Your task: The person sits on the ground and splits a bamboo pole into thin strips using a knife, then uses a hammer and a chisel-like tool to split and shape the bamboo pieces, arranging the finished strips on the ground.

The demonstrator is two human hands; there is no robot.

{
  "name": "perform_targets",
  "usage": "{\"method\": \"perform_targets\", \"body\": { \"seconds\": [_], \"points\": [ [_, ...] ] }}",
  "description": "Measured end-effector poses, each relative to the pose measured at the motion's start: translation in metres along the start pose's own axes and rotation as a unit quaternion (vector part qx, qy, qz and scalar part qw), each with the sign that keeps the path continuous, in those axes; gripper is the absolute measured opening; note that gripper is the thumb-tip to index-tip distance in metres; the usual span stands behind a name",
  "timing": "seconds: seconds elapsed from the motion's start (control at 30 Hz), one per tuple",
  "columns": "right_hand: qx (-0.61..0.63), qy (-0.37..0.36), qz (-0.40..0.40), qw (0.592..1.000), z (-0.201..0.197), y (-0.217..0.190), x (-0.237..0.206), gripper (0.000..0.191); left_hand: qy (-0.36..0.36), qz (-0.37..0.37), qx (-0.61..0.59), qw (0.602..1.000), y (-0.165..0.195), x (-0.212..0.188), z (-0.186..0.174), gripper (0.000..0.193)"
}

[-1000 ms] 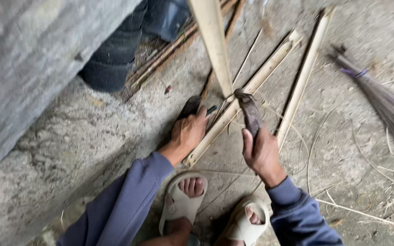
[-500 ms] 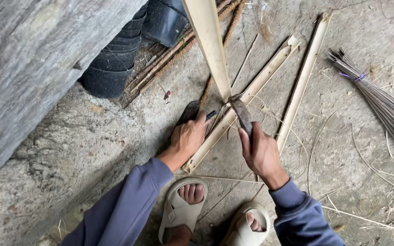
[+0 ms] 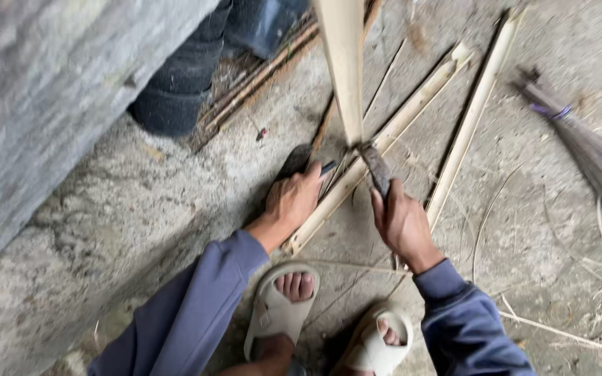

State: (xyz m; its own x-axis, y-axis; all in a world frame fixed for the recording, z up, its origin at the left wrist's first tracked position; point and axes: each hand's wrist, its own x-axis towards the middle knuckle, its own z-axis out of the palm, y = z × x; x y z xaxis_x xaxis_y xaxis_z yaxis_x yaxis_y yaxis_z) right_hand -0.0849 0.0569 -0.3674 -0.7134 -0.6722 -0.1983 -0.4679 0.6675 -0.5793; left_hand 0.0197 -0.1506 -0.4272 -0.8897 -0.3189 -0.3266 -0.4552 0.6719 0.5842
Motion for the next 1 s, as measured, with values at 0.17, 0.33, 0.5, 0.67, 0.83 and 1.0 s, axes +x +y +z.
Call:
{"method": "perform_targets", "body": {
  "seconds": [0.17,0.33,0.5,0.67,0.83,1.0],
  "points": [
    [0.043,0.101,-0.069,0.992,0.007,0.006,-0.001,0.037,-0.058,-0.029,0.0,0.998,-0.002,-0.001,-0.001,0.027],
    [-0.008,-0.024,0.042,0.999,0.014,0.014,-0.003,0.031,-0.015,0.009,0.008,1.0,-0.007,0.003,0.003,0.029],
    [0.087,0.042,0.019,0.995,0.02,0.025,-0.005,0.042,-0.044,-0.016,0.02,0.999,-0.007,0.002,0.007,0.025],
    [0.064,-0.049,0.093,0.992,0.011,0.027,0.003,0.03,-0.029,-0.012,0.001,0.999,-0.006,0.004,0.008,0.029],
    [0.112,0.115,0.002,0.987,-0.008,0.013,-0.007,0.023,-0.051,-0.032,0.0,0.998,-0.009,0.003,0.01,0.024],
    [0.273,0.295,-0.204,0.893,-0.025,0.012,-0.014,0.04,-0.024,-0.002,0.007,1.0,-0.013,0.002,0.014,0.024]
  ]
}}
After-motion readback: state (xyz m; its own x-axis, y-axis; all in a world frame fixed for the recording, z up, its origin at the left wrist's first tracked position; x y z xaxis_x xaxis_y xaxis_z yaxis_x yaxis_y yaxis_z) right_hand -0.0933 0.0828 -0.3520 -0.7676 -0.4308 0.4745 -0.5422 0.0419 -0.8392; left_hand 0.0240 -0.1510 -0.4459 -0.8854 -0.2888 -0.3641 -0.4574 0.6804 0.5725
